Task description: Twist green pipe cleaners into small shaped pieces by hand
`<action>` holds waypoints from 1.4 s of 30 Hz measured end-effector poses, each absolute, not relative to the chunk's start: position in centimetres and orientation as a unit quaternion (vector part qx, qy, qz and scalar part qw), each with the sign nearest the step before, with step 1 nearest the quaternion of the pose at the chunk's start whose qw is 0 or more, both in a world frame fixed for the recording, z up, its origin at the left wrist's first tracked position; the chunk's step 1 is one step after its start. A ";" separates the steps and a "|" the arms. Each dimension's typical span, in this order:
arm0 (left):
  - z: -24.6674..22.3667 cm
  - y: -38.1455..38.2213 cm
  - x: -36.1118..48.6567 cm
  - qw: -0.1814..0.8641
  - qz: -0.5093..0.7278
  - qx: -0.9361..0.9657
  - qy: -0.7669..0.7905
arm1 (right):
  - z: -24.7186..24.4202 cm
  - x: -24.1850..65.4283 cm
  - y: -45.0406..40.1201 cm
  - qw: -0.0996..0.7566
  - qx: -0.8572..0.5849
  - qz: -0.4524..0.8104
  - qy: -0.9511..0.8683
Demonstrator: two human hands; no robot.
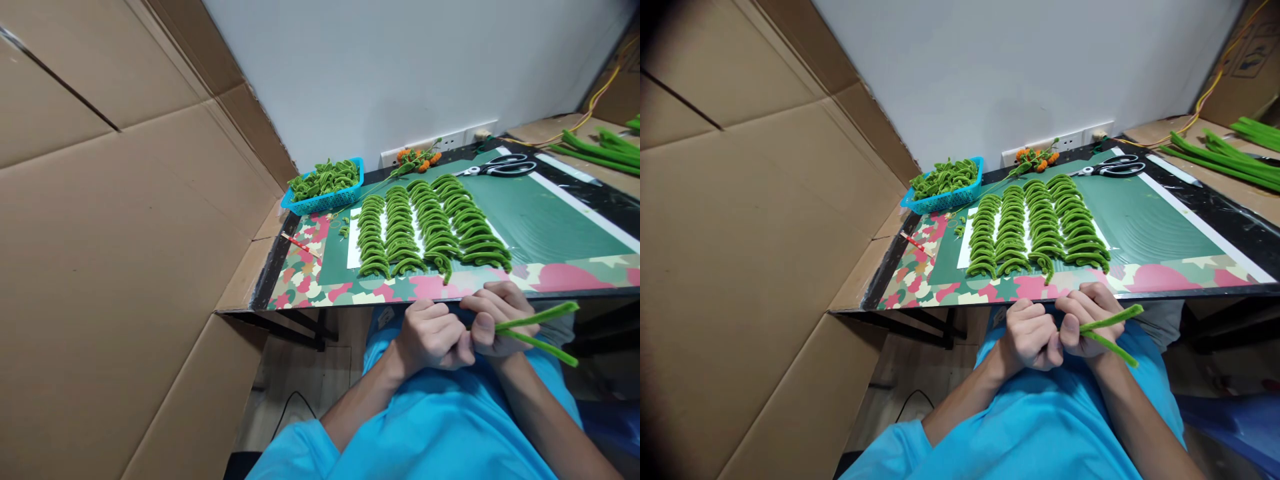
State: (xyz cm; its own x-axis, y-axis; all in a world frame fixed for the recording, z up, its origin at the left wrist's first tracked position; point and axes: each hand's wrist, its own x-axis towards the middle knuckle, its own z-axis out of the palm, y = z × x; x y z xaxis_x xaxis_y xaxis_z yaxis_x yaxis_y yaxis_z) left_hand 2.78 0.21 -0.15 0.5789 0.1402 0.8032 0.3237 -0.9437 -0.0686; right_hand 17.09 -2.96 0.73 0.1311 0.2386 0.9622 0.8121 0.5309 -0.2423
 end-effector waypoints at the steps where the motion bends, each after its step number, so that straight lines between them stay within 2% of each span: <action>1: -0.1 0.2 2.8 0.108 -0.438 -0.883 -0.131 | 0.7 17.1 -3.0 0.619 -0.425 -0.232 -0.619; 13: -1.1 0.3 2.4 0.126 -0.337 -0.924 -0.126 | 0.8 17.2 -3.0 0.615 -0.424 -0.230 -0.624; 29: 0.0 0.3 2.5 0.107 -0.417 -0.895 -0.117 | 0.5 17.3 -3.1 0.611 -0.430 -0.222 -0.627; 42: -1.8 0.5 2.2 0.118 -0.347 -0.923 -0.112 | 0.5 17.2 -3.0 0.611 -0.435 -0.224 -0.622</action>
